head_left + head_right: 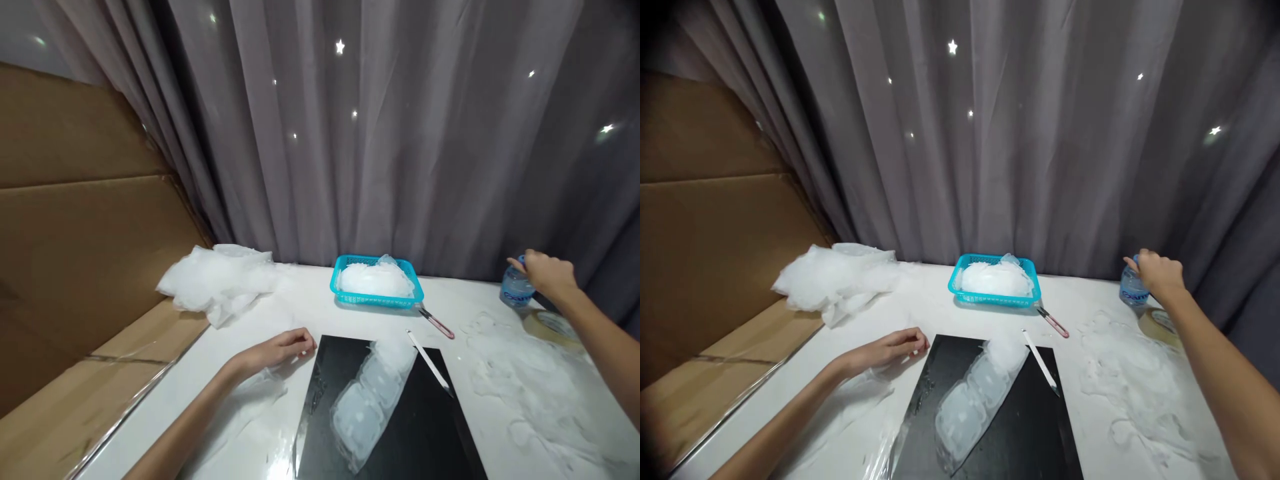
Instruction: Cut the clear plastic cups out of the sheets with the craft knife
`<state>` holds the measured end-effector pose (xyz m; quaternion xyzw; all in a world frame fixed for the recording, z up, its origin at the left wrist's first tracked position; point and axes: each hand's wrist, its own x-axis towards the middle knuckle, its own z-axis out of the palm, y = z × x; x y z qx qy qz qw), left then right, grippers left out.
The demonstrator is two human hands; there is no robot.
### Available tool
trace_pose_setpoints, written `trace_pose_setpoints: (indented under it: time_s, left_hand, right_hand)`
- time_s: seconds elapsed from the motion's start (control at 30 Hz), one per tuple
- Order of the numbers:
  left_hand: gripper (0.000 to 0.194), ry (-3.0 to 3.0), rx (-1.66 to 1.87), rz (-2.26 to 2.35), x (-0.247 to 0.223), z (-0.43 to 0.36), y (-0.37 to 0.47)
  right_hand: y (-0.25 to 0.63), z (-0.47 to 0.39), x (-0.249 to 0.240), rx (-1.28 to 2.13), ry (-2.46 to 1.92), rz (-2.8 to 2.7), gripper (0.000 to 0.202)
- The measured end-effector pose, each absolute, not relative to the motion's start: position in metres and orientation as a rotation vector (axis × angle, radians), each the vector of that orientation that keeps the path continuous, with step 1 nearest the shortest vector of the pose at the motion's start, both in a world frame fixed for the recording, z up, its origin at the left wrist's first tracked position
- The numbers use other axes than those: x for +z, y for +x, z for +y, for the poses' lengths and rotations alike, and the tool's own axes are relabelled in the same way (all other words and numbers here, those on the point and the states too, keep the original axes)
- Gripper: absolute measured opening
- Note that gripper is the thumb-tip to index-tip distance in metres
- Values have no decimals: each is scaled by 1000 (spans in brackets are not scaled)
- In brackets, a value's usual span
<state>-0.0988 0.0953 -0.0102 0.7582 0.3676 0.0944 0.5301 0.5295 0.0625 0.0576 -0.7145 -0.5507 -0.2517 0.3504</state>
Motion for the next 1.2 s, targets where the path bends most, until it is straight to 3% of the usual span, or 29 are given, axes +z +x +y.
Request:
trace_pose_setpoints:
  time_s: [0.17, 0.4, 0.57, 0.73, 0.83, 0.9, 1.0, 1.1, 1.2]
  left_hand:
    - [40, 1862, 235, 874, 21, 92, -78]
    - [37, 1992, 676, 764, 67, 65, 26]
    - [76, 1999, 939, 695, 76, 39, 76]
    - [35, 2155, 968, 968, 58, 30, 69]
    - [25, 2436, 869, 1161, 48, 30, 59]
    - [21, 2554, 810, 1198, 45, 31, 55]
    - [22, 2605, 784, 1206, 44, 35, 54]
    - [33, 2642, 750, 1189, 45, 37, 53]
    - [46, 2678, 749, 1147, 47, 37, 51]
  right_hand:
    - [502, 41, 70, -649, -1983, -1421, 60]
    - [392, 29, 118, -667, -1802, -1438, 35]
    - [274, 13, 132, -360, -1691, -1746, 35]
    - [214, 0, 110, -382, -1735, -2069, 30]
    - [209, 0, 102, -438, -1766, -2306, 28]
    - [210, 2, 100, -492, -1795, -2404, 40]
    - [210, 5, 93, -486, -1861, -2291, 33]
    - [206, 8, 81, -305, -1884, -2017, 57]
    - [205, 12, 71, -166, -1783, -1900, 52]
